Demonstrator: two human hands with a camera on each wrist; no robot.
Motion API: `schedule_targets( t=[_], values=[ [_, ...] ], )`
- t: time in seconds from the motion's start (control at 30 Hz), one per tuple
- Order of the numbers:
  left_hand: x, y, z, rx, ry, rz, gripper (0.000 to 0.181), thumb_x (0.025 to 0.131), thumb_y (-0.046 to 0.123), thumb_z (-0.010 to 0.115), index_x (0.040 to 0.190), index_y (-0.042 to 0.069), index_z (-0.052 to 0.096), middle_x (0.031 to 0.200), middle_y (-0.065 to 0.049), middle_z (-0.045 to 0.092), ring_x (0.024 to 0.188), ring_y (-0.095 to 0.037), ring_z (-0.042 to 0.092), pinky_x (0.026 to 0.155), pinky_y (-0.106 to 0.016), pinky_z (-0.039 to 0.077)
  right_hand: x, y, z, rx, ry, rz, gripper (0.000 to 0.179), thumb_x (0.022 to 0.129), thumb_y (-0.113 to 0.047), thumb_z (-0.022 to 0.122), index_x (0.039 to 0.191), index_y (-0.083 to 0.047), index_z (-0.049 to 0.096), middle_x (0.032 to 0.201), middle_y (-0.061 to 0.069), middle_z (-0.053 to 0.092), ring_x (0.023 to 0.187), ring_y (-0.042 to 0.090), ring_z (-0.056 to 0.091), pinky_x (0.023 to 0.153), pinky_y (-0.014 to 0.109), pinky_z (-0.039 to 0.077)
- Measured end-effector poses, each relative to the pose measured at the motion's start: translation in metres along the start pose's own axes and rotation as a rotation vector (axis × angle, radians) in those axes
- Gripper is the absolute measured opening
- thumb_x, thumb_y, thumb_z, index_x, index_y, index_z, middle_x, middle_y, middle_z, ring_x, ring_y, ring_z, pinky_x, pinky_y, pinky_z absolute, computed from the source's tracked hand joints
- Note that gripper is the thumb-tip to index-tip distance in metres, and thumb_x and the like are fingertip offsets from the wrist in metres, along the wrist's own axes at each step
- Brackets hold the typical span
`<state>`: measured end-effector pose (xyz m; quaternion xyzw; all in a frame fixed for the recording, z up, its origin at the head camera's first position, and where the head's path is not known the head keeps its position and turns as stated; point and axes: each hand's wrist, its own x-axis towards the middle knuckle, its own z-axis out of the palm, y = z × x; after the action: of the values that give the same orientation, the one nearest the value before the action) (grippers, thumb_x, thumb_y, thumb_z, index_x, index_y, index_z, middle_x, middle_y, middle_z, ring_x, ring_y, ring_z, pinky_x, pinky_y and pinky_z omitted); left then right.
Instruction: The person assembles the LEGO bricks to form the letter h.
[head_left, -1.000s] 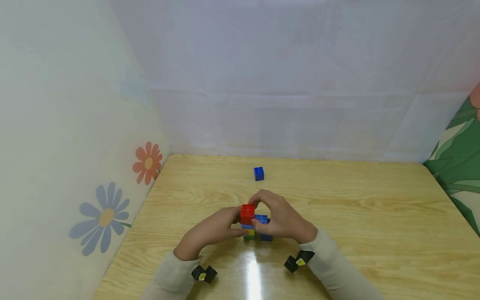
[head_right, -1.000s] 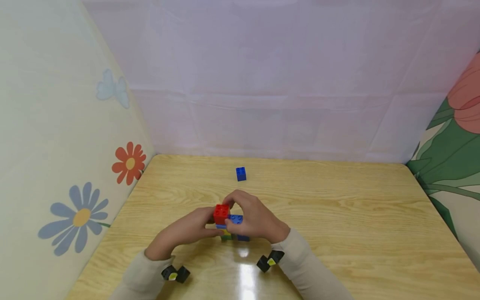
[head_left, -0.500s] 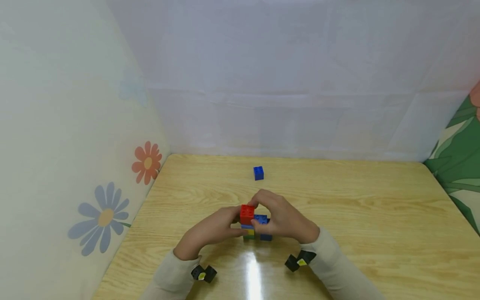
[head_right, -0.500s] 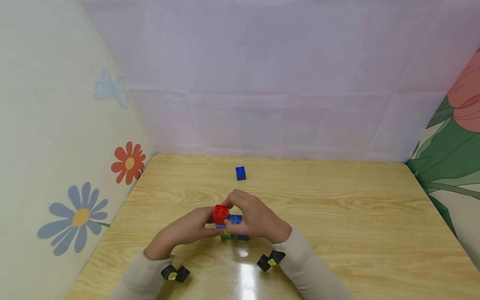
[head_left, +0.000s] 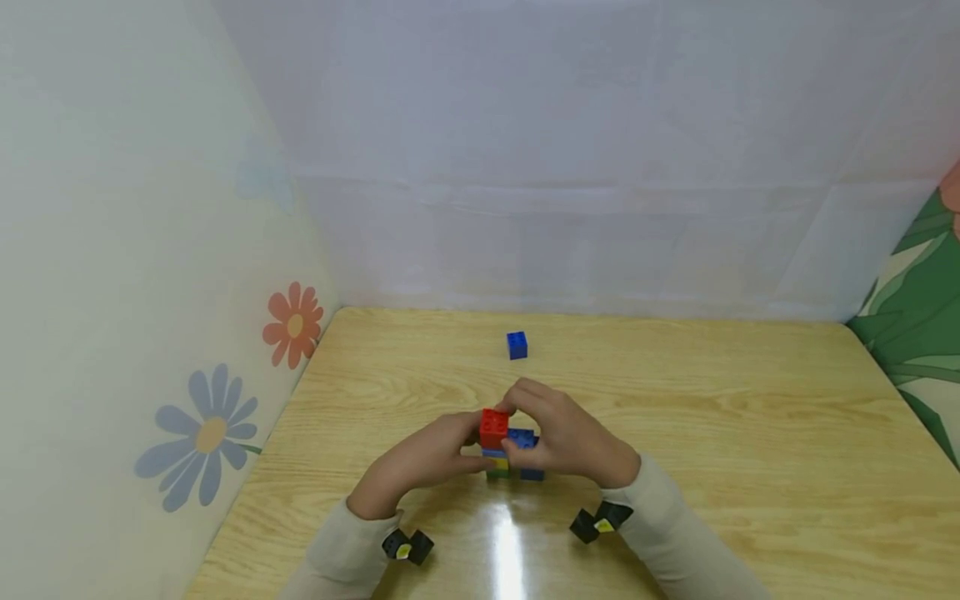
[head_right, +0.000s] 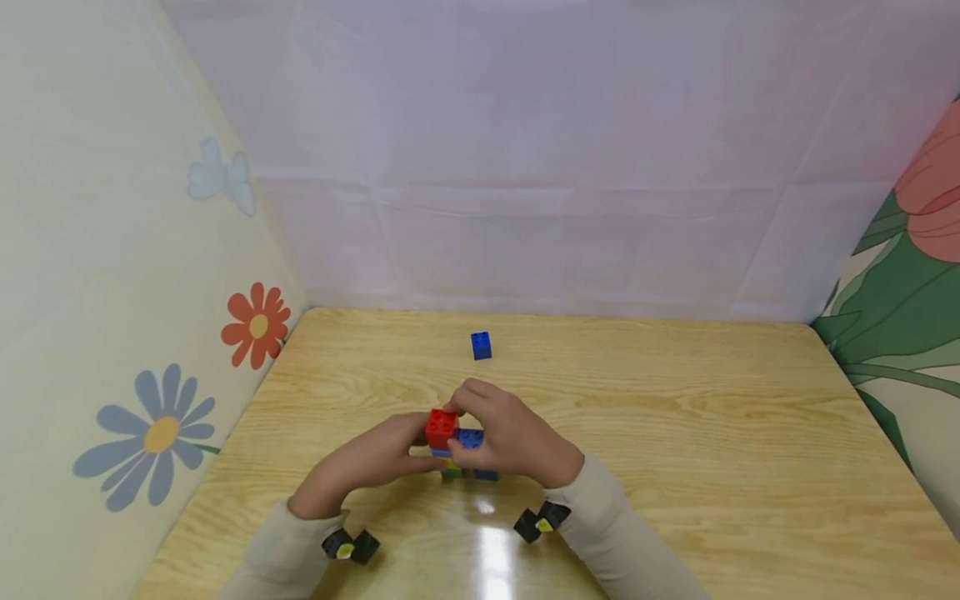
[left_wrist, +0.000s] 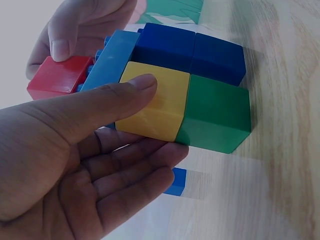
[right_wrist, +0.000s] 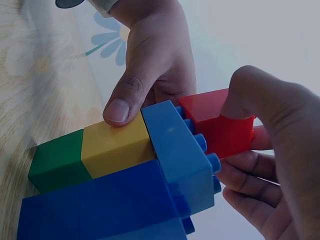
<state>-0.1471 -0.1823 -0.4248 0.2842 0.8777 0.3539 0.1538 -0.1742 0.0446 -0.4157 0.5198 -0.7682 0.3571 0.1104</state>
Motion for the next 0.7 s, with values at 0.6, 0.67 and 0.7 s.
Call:
schedule_targets(
  t=[0.6, 0.67, 0.7],
  values=[
    [0.0000, 0.0007, -0.0001, 0.006, 0.000, 0.002, 0.041, 0.091, 0.028, 0.070, 0.128, 0.018, 0.056, 0.119, 0.008, 0.065, 0.109, -0.011, 0.061, 0.093, -0.032, 0.050, -0.0002, -0.0036, -0.0026, 0.000, -0.009, 0.031, 0.025, 0.082, -0.017, 0.070, 0.104, -0.017, 0.058, 0.101, -0.008, 0.055, 0.089, 0.003, 0.055, 0.075, 0.019, 0.051],
    [-0.0001, 0.0006, 0.0000, -0.002, 0.000, 0.002, 0.040, 0.091, 0.027, 0.071, 0.128, 0.018, 0.056, 0.118, 0.008, 0.065, 0.109, -0.012, 0.061, 0.094, -0.034, 0.050, 0.0003, -0.0037, -0.0028, 0.001, -0.011, 0.036, 0.024, 0.082, -0.017, 0.070, 0.104, -0.017, 0.058, 0.100, -0.008, 0.055, 0.088, 0.003, 0.055, 0.075, 0.019, 0.050],
    [-0.0002, 0.0006, -0.0001, -0.006, 0.001, 0.001, 0.040, 0.091, 0.027, 0.071, 0.128, 0.018, 0.056, 0.118, 0.008, 0.065, 0.109, -0.012, 0.061, 0.094, -0.034, 0.050, 0.0006, -0.0039, -0.0028, 0.002, -0.012, 0.037, 0.024, 0.082, -0.017, 0.070, 0.103, -0.017, 0.058, 0.100, -0.008, 0.056, 0.088, 0.003, 0.055, 0.075, 0.019, 0.051]
  ],
)
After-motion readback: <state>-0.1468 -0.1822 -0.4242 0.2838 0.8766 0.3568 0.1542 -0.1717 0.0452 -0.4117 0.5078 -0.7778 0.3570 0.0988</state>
